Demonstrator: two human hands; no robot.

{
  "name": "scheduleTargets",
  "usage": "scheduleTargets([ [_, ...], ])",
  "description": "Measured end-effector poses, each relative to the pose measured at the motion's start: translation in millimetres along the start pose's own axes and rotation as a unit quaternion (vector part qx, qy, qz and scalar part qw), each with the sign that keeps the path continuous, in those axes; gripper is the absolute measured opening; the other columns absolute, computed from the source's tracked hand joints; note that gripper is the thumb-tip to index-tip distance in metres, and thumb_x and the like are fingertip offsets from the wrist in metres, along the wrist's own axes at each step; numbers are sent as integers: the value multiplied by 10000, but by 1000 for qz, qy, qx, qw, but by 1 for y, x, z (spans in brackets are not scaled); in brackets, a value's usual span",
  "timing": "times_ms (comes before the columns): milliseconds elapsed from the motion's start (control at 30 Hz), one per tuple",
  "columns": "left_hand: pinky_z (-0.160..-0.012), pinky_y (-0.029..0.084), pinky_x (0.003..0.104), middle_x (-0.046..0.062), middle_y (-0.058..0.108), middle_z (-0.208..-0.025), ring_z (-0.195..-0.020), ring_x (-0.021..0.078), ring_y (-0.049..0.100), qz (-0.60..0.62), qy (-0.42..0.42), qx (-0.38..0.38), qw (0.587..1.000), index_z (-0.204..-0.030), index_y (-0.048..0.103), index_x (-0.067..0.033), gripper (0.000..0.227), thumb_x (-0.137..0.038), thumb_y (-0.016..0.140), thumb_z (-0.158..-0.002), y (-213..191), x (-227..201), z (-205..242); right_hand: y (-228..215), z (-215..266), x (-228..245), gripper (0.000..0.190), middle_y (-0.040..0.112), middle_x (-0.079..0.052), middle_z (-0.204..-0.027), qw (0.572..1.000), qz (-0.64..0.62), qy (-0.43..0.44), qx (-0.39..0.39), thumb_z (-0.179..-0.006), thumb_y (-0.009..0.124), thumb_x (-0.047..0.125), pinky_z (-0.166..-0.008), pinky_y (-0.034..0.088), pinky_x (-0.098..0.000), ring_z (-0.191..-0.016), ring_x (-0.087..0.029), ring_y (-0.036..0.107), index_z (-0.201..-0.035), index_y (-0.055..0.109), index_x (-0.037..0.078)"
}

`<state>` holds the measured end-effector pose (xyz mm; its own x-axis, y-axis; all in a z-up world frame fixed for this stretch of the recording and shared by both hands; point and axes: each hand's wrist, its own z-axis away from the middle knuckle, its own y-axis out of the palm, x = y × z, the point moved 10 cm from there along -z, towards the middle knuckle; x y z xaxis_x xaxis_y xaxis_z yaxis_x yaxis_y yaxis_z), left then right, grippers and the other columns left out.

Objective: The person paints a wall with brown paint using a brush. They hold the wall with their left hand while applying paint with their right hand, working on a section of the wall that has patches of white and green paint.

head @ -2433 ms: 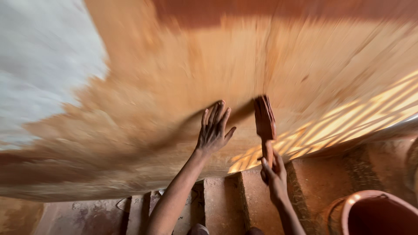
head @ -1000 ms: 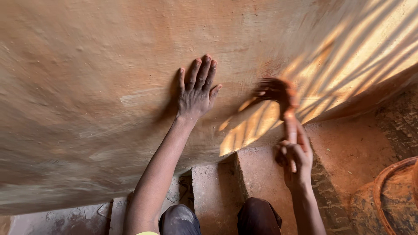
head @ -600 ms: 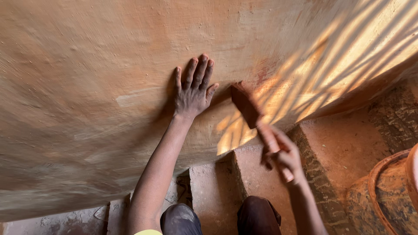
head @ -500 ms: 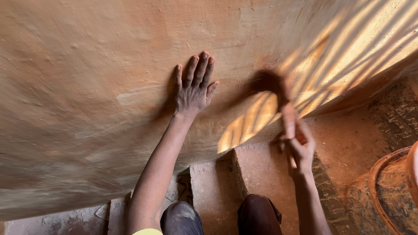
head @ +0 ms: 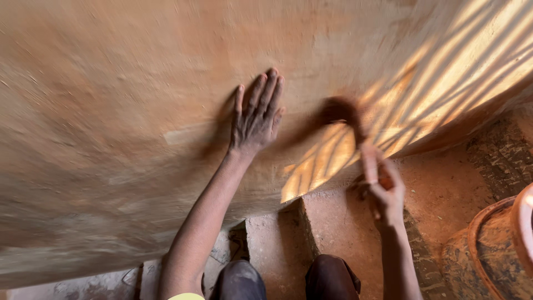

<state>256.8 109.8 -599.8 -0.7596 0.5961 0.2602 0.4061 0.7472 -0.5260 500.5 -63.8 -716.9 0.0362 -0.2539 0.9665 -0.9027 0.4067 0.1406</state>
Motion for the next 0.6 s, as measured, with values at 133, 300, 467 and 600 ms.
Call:
scheduleTargets([
  [133, -1330, 56, 493, 0, 128, -1766, -1630, 170, 111, -24, 40, -4, 999, -1706, 185, -158, 663, -398, 470, -1158, -24, -1, -28, -6, 6, 52, 782, 667, -28, -1139, 987, -20, -74, -142, -808, 605, 55, -567, 544, -281, -714, -147, 630, -1566, 418, 102],
  [300, -1336, 59, 473, 24, 133, -1774, -1636, 189, 127, -24, 54, -10, 998, -1711, 193, -115, 662, -388, 473, -1177, -58, 2, -91, 37, 9, 46, 709, 650, -118, -744, 990, -40, 117, -64, -883, 586, 200, -385, 485, -309, -516, -169, 584, -1559, 374, 187],
  [467, -1341, 48, 458, 12, 126, -1773, -1634, 171, 122, -28, 58, -16, 998, -1713, 182, -128, 674, -396, 473, -1168, -100, 4, -154, 77, 9, 87, 811, 744, -131, -704, 971, 42, 123, 202, -725, 634, 110, -461, 542, -275, -555, -168, 685, -1514, 445, 112],
  [600, -1346, 40, 464, 21, 121, -1779, -1640, 183, 113, -54, 84, -12, 995, -1718, 167, -114, 683, -390, 477, -1176, -142, 23, -207, 35, -21, 161, 884, 671, -172, -702, 980, 143, 131, 39, -790, 624, 43, -368, 369, -379, -441, -251, 454, -1654, 460, 137],
])
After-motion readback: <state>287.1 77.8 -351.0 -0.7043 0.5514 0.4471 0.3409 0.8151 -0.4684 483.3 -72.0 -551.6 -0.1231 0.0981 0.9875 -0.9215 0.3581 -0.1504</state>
